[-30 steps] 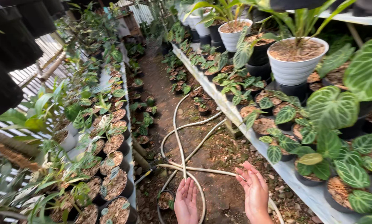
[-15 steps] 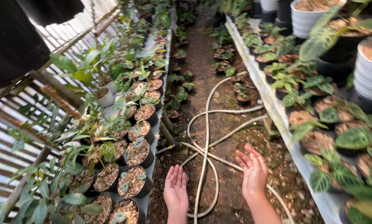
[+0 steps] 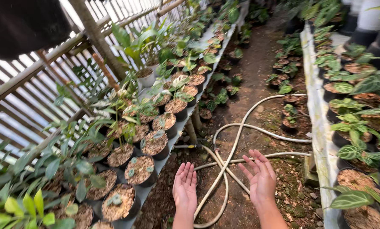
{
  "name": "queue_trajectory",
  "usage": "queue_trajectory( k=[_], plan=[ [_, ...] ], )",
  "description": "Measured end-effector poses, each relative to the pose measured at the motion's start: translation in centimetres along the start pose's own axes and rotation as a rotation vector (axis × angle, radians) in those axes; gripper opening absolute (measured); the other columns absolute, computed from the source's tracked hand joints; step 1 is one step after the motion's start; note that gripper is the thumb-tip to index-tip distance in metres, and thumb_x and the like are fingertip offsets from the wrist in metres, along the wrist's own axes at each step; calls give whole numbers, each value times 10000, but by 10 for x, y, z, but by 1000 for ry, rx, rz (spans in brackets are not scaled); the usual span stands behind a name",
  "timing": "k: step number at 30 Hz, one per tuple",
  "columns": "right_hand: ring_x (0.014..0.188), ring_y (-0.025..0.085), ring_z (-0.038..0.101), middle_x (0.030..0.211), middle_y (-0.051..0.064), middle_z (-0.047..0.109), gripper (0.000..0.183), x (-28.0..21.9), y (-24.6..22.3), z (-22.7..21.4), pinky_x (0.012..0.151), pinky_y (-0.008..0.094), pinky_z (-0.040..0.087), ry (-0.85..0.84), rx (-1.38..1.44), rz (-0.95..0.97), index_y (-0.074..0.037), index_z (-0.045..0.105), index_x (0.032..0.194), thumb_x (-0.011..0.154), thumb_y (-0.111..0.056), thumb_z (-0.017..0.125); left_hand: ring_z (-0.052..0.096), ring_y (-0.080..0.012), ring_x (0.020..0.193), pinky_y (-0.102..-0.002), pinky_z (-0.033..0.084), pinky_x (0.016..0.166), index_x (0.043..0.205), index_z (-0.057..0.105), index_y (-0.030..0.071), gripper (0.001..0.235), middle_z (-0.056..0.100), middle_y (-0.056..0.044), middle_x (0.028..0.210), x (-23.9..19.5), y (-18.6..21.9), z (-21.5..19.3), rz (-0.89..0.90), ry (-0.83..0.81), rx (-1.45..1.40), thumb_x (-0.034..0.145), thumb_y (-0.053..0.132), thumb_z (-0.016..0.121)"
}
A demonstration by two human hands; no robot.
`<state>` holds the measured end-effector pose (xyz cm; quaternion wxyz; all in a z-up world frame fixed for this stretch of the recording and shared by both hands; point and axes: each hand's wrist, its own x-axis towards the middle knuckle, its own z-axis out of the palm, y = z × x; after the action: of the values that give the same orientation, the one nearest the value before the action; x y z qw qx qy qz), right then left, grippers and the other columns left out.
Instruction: The person moves potted plants from the ground to a shelf and from the shelf to the ground, touching and adjusting the leaves of several plants.
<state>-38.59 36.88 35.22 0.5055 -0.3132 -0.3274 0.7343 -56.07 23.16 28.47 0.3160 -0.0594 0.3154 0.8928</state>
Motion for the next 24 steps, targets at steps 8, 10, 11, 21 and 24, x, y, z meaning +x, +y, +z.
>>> queue_trajectory(
  k=[8,10,11,21,24],
  plan=[
    [1206,291,641,1360,128,588,335,59,37,11,965,459,576,-54,-14,25,13,535,1344,1039,-71,423,568,-248,1329,-389,468,1125,1471,462,-7,469,578,-158,1445,29,20,-13,111,114,-10,1049,172,362],
    [1180,281,645,1347,126,593,316,76,46,23,947,457,586,-69,0,22,24,531,1320,1040,-76,422,569,-247,1322,-389,464,1122,1471,464,-10,467,583,-159,1442,46,26,-12,130,111,-27,1045,157,370],
    [1167,276,648,1341,124,595,307,80,51,26,938,456,591,-68,3,23,29,530,1308,1041,-78,422,569,-246,1318,-389,462,1121,1472,465,-12,466,585,-159,1441,52,28,-13,131,115,-34,1044,149,374],
    [1144,264,656,1288,126,619,317,138,75,122,943,415,582,-129,-16,79,14,543,1315,1056,-87,392,581,-248,1312,-383,485,1110,1458,480,-15,459,596,-160,1424,130,79,15,190,152,-73,1041,147,378],
    [1150,266,654,1297,139,620,309,150,86,142,957,410,574,-148,-28,101,22,545,1315,1062,-82,401,584,-234,1310,-383,483,1107,1459,481,-11,465,599,-146,1423,148,88,13,214,158,-71,1033,140,372]
  ],
)
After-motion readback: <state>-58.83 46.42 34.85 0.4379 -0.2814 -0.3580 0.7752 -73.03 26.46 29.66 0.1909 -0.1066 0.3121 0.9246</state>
